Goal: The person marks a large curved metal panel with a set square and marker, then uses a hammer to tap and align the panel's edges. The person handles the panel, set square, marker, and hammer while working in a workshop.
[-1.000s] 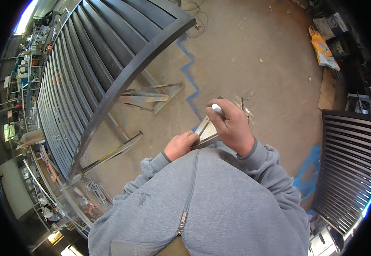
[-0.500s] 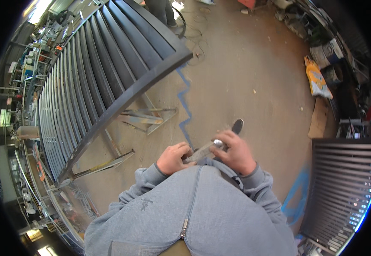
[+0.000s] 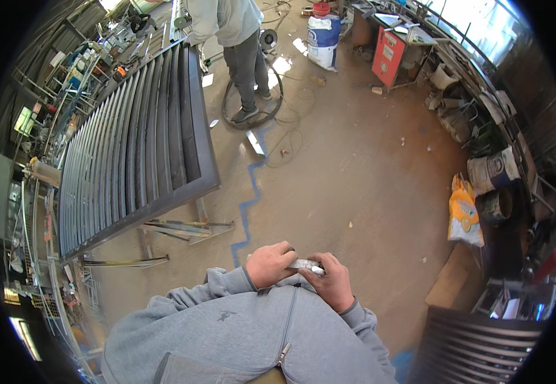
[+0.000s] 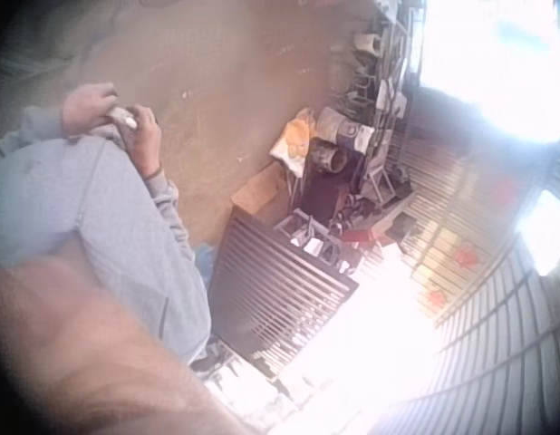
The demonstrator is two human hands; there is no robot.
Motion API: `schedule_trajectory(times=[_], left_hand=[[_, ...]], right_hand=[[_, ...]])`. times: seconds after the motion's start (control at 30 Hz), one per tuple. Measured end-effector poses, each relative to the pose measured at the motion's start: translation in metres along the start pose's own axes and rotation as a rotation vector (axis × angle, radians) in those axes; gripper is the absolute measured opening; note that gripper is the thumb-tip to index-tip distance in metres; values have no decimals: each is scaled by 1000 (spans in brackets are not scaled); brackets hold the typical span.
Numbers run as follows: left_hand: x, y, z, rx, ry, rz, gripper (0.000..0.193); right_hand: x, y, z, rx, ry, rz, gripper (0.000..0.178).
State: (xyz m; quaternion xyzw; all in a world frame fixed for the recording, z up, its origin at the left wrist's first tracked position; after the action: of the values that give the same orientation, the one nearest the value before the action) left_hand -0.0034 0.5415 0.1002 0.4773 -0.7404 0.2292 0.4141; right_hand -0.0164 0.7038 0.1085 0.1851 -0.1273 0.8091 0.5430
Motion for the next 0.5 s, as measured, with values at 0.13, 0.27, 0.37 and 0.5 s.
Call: schedule_trajectory(times=[0.13,0.27,0.37,0.5], left_hand=[[3,85,-26,-161,38,-97,31],[15,169,-39,-221,12,-108,33],[36,233,-39,-267,-20,-162,33],[62,322,-21,-422,-25,-173,41]], right_hand=[[92,31,-17,27,74,-78,20],[189,66,-50,-84,321,-326,14],[255,108,-43,99,212,-531,25],[329,164,-50,-31,287,-627,32]])
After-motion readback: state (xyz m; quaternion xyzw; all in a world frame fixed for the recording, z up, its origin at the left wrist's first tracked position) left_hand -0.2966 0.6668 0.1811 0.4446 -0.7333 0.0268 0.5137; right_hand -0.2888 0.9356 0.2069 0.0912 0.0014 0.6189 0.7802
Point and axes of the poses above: each hand's wrist, its own y-axis towards the middle knuckle, its own x-axis out of the back of the hand, z = x × y, the point moved 8 cm from there along y, towards the middle knuckle, and after that the axes turned 2 degrees about z, right-handed, at the moved point
